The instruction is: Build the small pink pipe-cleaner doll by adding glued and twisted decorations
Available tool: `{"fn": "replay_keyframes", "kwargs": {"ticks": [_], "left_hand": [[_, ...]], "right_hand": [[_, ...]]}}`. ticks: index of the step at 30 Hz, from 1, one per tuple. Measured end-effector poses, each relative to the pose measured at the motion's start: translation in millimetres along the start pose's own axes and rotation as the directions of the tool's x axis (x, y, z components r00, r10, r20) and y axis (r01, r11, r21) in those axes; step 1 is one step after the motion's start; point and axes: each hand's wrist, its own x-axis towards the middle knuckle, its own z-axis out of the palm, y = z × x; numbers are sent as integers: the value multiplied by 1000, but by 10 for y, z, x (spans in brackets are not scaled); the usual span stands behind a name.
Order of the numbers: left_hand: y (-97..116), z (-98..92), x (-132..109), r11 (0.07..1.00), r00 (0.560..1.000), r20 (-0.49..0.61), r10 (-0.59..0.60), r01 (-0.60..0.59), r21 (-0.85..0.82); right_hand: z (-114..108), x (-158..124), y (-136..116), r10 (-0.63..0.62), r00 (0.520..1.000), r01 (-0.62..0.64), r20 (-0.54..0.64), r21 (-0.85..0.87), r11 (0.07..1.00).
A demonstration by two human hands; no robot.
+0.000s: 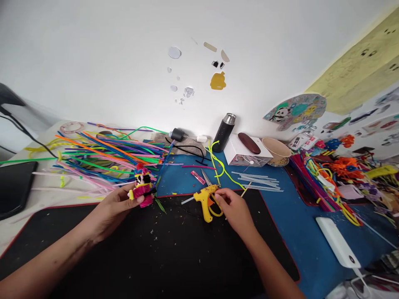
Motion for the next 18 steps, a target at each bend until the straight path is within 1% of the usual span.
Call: {"fn": "replay_keyframes", "kwargs": {"ticks": [3,6,10,13,16,18], "left_hand": [[-33,17,0,999,1000,10,16,-15,-52],[-33,44,-11,997,999,-6,40,-40,-60],[6,96,-42,998,999,-2,45,-45,-41],[17,107,-61,999,999,0,40,-40,-29],[-1,94,-74,999,999,-17,29,-30,-31],[-23,87,-77,999,999,-28,18,-19,-40]], "right_hand": [[-107,-15,177,-2,1000,-5,-24,-251,968],[-89,-15,280,-35,999,25,-19,-376,926],[-37,7,329,-72,997,50,-29,-471,881],[-42,9,317,-92,995,61,-36,-517,854],[-40,-26,275,-74,997,45,-31,-551,833],[-11,-59,237,-50,999,39,-4,-565,824]]}}
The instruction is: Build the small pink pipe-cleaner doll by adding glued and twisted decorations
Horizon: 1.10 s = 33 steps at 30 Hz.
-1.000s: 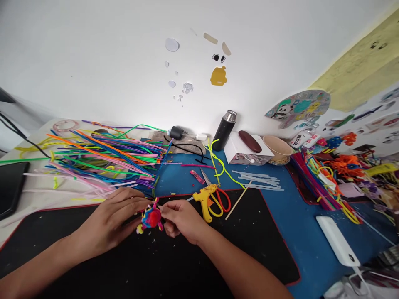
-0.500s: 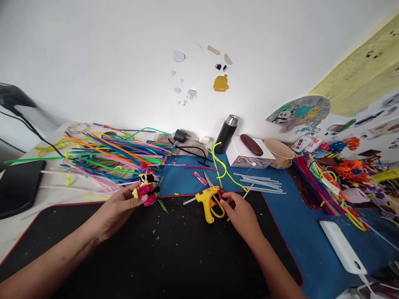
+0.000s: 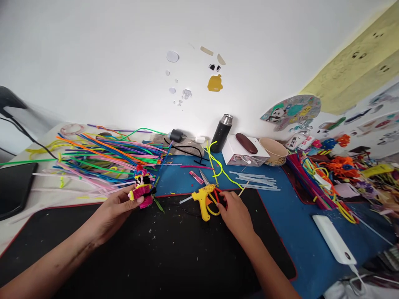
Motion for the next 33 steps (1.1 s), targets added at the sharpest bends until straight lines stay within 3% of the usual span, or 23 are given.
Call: {"fn": "replay_keyframes", "kwargs": {"ticks": [7,12,18,24,29,33], "left_hand": [[-83,8,14,998,998,25,-55,56,-33],[-92,10,12,999,999,30,-41,40,31],[-100,5,-1,998,997,38,-65,65,4],[-127,30,7,997,994,72,-83,84,0],[-120,62,5,997,992,105,-75,73,22],[-129,48,7,997,993,96,-71,69,23]], "right_hand": [[66,3,-142,-57,997,63,45,-131,989],[39,59,-141,-48,995,59,86,-125,990],[-191,68,-108,0,991,21,130,-160,987],[-399,43,-136,14,968,26,249,-159,987],[-593,85,-223,-3,971,58,238,-226,973],[-742,73,-101,30,974,19,224,-215,976]]}}
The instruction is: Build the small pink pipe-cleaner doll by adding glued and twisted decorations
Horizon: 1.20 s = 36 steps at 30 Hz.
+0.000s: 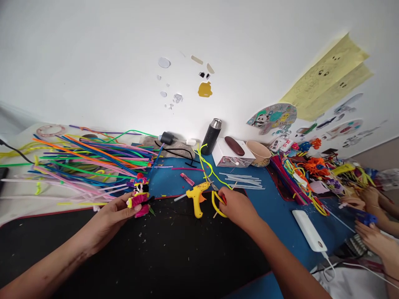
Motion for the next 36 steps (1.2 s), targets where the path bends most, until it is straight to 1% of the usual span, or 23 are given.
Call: {"fn": "replay_keyframes", "kwargs": {"ticks": [2,3,4,5,6,7,9,10,12,14,16,18,20,21,23,26,28,31,33,36], "left_hand": [[-11,-6,10,1000,1000,-16,4,-4,-9],[-16,-7,17,1000,1000,-24,6,-7,-15],[-20,-7,24,1000,999,-32,11,-11,-21],[-22,-7,32,1000,999,-38,18,-18,-24],[-22,-6,39,999,999,-40,29,-29,-20],[-19,-5,46,999,998,-44,47,-47,-9],[-4,-5,57,996,995,-46,91,-90,27],[8,-5,61,993,992,-52,114,-112,46],[37,0,63,986,986,-68,151,-145,79],[71,13,61,980,980,-80,183,-175,100],[105,34,59,973,973,-85,212,-202,115],[138,58,57,966,967,-99,236,-221,136],[168,74,56,959,962,-112,251,-231,163],[182,77,55,956,958,-119,260,-238,175],[210,67,50,945,949,-133,285,-255,205],[249,23,32,906,926,-139,352,-300,297],[279,-6,13,864,905,-137,403,-327,382],[332,-15,-16,797,867,-154,473,-348,493],[364,1,-29,759,847,-158,507,-352,547],[389,30,-41,716,824,-163,543,-353,603]], "right_hand": [[9,-48,133,21,1000,-20,-7,108,994],[28,-82,196,31,999,-28,-10,214,976],[53,-123,248,47,999,-43,-2,358,933],[83,-173,284,76,997,-66,2,524,849],[115,-231,299,101,994,-95,31,675,731],[150,-298,292,127,991,-109,40,789,605],[233,-444,215,148,989,-64,10,929,365],[283,-517,149,125,992,-27,-5,967,252],[405,-637,-22,29,999,21,-23,999,49],[550,-700,-229,-64,998,10,-18,992,-125],[699,-697,-455,-139,989,6,-44,964,-267],[836,-648,-682,-216,974,-20,-62,933,-360],[948,-582,-878,-284,957,-65,-57,912,-404],[992,-551,-956,-337,940,-91,-51,915,-394],[1053,-501,-1059,-404,910,-58,-94,936,-348],[1084,-457,-1101,-438,892,4,-114,970,-245],[1080,-444,-1102,-468,878,8,-96,983,-185],[1073,-449,-1142,-553,831,-8,-59,993,-118],[1073,-465,-1202,-589,807,4,-52,997,-83],[1061,-490,-1304,-605,796,-1,-20,999,-34]]}}
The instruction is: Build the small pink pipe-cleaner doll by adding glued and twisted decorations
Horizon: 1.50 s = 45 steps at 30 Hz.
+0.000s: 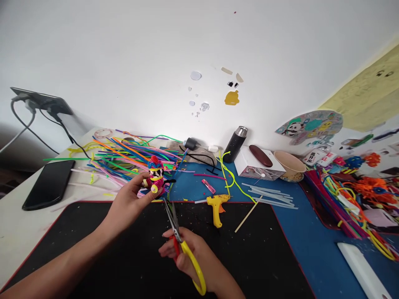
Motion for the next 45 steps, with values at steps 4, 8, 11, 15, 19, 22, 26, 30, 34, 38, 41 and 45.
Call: {"fn": "replay_keyframes", "kwargs": {"ticks": [4,8,11,15,19,22,26,30,34,38,41,45], "left_hand": [[17,2,-30,999,999,-47,13,-11,38],[-5,-13,-71,998,997,-74,-5,10,67],[-66,-20,-96,998,996,-80,-38,43,56],[-149,-14,-131,999,998,-49,-50,50,8],[-183,-2,-174,1000,1000,-9,-19,19,-4],[-192,9,-189,999,999,4,-42,42,-17],[-207,24,-180,995,995,23,-97,98,-32],[-222,21,-168,992,988,101,-118,121,-24],[-214,19,-167,990,978,158,-136,142,-28],[-188,35,-173,989,979,144,-144,147,-10],[-181,49,-166,983,973,148,-178,183,-25],[-209,53,-148,971,961,178,-213,228,-71]], "right_hand": [[75,66,-46,29,996,-30,-85,-10,999],[113,152,-59,26,984,-33,-174,-35,999],[149,217,-43,14,980,-35,-198,-104,994],[196,284,-68,-1,972,-41,-234,-171,984],[222,331,-132,34,970,-78,-239,-175,982],[232,353,-154,46,969,-87,-243,-161,983],[237,370,-174,38,969,-83,-245,-177,981],[229,384,-214,32,967,-85,-251,-202,976],[211,388,-224,32,966,-89,-256,-213,973],[200,381,-183,35,964,-99,-262,-235,967],[204,379,-157,35,961,-106,-273,-250,962],[205,381,-149,24,957,-119,-291,-314,942]]}}
